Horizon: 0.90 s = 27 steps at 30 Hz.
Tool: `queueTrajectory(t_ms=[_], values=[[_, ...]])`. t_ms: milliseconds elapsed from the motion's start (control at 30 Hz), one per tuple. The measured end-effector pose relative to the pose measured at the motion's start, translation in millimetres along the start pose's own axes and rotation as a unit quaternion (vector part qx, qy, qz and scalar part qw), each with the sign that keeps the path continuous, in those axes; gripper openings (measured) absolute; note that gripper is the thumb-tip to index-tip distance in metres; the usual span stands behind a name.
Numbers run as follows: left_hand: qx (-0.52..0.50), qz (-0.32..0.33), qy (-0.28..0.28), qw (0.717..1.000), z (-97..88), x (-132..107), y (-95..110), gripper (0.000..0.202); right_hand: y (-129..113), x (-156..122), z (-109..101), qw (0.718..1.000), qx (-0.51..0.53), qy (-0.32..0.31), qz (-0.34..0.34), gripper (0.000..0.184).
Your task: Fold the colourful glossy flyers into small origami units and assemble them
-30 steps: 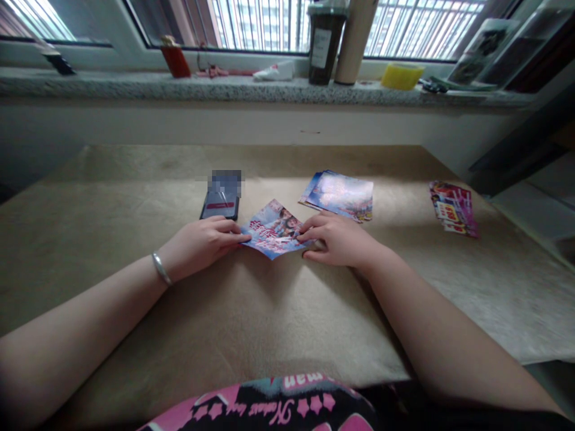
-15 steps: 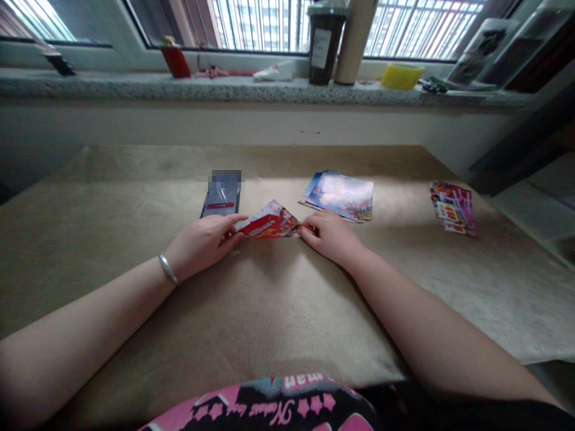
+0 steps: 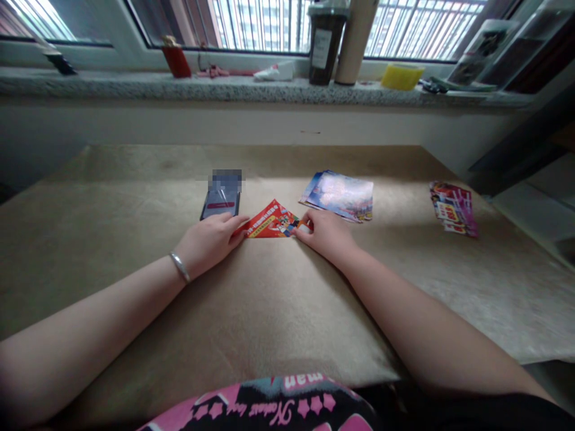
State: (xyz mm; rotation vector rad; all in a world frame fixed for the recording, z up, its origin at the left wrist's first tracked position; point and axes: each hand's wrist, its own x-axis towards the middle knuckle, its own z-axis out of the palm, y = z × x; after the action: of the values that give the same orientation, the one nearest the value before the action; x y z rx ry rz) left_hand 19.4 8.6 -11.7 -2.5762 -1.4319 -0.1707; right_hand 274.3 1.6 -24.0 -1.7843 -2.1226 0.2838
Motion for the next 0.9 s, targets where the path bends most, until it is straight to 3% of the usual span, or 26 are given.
queueTrajectory(t_ms=[267, 533, 900], values=[[-0.009, 0.034, -0.004, 0.999, -0.3, -4.3, -5.9, 0.029, 15.2, -1.2, -7.1, 0.997, 0.044, -0.037, -0.052, 0.014], [-0.028, 0.052, -0.032, 0.998, -0.4, -6.8, -11.3, 0.031, 27.0, -1.5, -6.0, 0.993, 0.056, -0.045, -0.094, 0.023], [-0.096, 0.025, 0.034, 0.994, 2.1, -7.4, -15.9, 0.031, 24.7, -5.8, -2.9, 0.988, 0.133, 0.008, -0.075, 0.011]])
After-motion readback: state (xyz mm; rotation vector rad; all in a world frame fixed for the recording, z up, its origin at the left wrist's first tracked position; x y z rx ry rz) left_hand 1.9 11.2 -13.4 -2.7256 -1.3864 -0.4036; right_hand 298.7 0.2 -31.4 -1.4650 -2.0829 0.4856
